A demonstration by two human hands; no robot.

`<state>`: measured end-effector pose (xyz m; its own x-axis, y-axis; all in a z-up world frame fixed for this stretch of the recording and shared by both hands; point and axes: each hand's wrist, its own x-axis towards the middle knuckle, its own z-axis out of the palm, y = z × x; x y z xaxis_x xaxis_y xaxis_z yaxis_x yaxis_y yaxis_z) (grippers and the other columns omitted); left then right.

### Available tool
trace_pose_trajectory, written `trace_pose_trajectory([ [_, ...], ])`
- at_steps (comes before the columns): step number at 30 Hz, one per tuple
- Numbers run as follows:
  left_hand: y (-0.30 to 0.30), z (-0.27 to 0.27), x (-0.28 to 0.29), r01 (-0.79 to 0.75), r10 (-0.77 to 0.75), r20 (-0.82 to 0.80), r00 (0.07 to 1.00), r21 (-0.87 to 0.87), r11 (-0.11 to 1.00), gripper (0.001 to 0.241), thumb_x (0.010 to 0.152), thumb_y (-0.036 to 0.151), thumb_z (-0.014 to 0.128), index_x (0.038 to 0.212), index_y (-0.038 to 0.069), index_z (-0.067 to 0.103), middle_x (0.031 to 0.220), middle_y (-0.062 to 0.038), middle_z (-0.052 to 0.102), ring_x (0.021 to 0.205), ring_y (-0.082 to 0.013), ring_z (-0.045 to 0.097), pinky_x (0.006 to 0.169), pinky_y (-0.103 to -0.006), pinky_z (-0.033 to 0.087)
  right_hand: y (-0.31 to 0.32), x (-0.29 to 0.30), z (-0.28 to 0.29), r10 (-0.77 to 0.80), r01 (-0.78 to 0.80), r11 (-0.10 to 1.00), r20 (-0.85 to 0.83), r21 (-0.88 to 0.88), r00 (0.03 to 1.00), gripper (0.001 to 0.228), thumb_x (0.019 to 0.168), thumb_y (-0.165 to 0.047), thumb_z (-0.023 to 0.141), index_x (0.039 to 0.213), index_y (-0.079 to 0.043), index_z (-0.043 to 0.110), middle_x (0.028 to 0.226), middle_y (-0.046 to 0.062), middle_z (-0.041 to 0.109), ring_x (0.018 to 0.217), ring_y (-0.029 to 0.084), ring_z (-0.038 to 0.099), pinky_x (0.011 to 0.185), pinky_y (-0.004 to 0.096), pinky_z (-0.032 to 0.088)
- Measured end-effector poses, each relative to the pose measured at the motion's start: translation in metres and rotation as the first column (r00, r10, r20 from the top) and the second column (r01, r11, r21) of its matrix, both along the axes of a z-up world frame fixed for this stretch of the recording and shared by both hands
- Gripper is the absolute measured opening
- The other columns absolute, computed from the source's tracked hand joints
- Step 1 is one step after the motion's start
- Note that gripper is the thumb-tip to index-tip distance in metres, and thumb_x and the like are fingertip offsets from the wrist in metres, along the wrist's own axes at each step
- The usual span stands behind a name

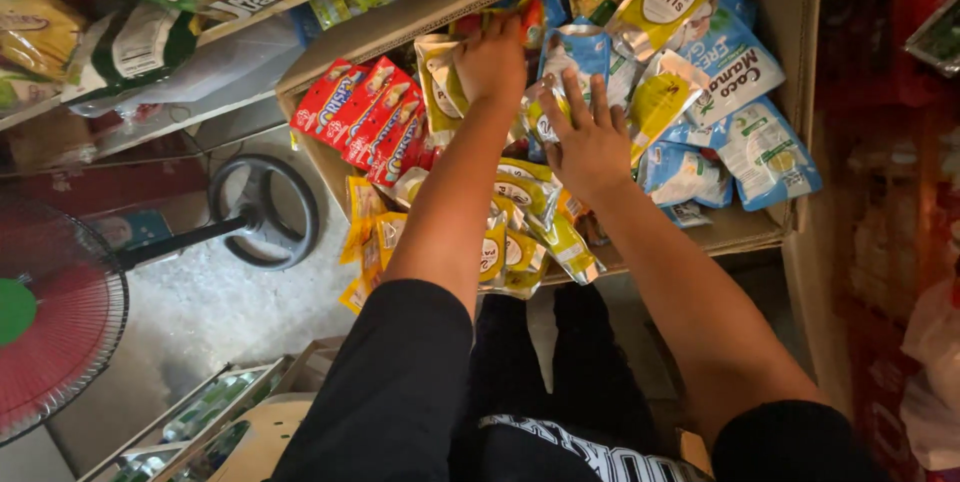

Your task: Organizing and hanging small condiment and sauce packets on display racks and shelves.

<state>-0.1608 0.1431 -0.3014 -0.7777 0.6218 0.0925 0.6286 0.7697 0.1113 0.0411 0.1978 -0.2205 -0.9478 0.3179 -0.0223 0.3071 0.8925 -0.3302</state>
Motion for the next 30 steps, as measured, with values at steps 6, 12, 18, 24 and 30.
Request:
trace_pose_trajectory([
  [6, -0.035, 0.017, 0.017, -0.051, 0.013, 0.118, 0.993, 0.324, 0.945, 0.030, 0.090, 0.018, 0.068, 0.119, 0.021, 0.070, 0.102, -0.013, 0.073, 0.093, -0.0374, 0.070, 0.082, -0.0515, 0.054, 0.005, -0.005, 0.006, -0.006, 0.009, 0.999, 0.082, -0.034, 0.997, 0.084, 0.084, -0.033, 0.074, 0.160, -0.030, 0.038, 0.171, 0.012, 0.024, 0.153, 0.045, 0.024, 0.112, 0.066, 0.032],
  [12, -0.071, 0.031, 0.068, -0.120, -0.001, 0.223, 0.975, 0.527, 0.842, 0.027, 0.092, 0.014, 0.068, 0.119, 0.012, 0.067, 0.095, -0.019, 0.072, 0.088, -0.0414, 0.070, 0.079, -0.0515, 0.056, -0.005, 0.005, 0.006, -0.045, 0.034, 0.976, -0.046, -0.216, 0.998, 0.079, 0.090, -0.040, 0.078, 0.158, -0.029, 0.038, 0.170, 0.019, 0.020, 0.155, 0.044, 0.022, 0.116, 0.068, 0.025],
  [18, -0.076, 0.177, 0.124, -0.339, 0.009, 0.476, 0.879, 0.612, 0.714, 0.031, 0.098, 0.020, 0.062, 0.125, 0.010, 0.073, 0.078, -0.020, 0.071, 0.068, -0.0349, 0.071, 0.063, -0.0451, 0.055, -0.051, 0.000, 0.079, -0.161, 0.025, 0.901, -0.279, -0.434, 0.947, 0.106, 0.065, -0.012, 0.078, 0.159, -0.009, 0.028, 0.164, 0.026, 0.029, 0.152, 0.046, 0.028, 0.115, 0.064, 0.028],
  [24, -0.094, 0.236, 0.136, -0.260, -0.213, 0.475, 0.854, 0.743, 0.616, 0.037, 0.092, 0.032, 0.074, 0.117, 0.005, 0.070, 0.093, -0.013, 0.076, 0.080, -0.0271, 0.079, 0.072, -0.0375, 0.062, -0.052, -0.006, 0.063, -0.295, -0.005, 0.842, -0.468, -0.539, 0.833, 0.080, 0.092, -0.015, 0.074, 0.159, -0.006, 0.032, 0.139, 0.022, 0.058, 0.122, 0.035, 0.063, 0.100, 0.040, 0.053],
  [30, -0.115, 0.279, 0.108, -0.089, -0.029, 0.128, 0.991, 0.819, 0.567, 0.056, 0.091, 0.035, 0.073, 0.131, -0.003, 0.063, 0.122, -0.022, 0.066, 0.113, -0.0357, 0.062, 0.095, -0.0459, 0.050, -0.044, -0.022, 0.090, -0.447, -0.055, 0.152, -0.119, -0.987, 0.887, 0.027, 0.100, -0.019, 0.065, 0.121, -0.002, 0.067, 0.102, 0.003, 0.071, 0.085, 0.012, 0.066, 0.076, 0.029, 0.056],
])
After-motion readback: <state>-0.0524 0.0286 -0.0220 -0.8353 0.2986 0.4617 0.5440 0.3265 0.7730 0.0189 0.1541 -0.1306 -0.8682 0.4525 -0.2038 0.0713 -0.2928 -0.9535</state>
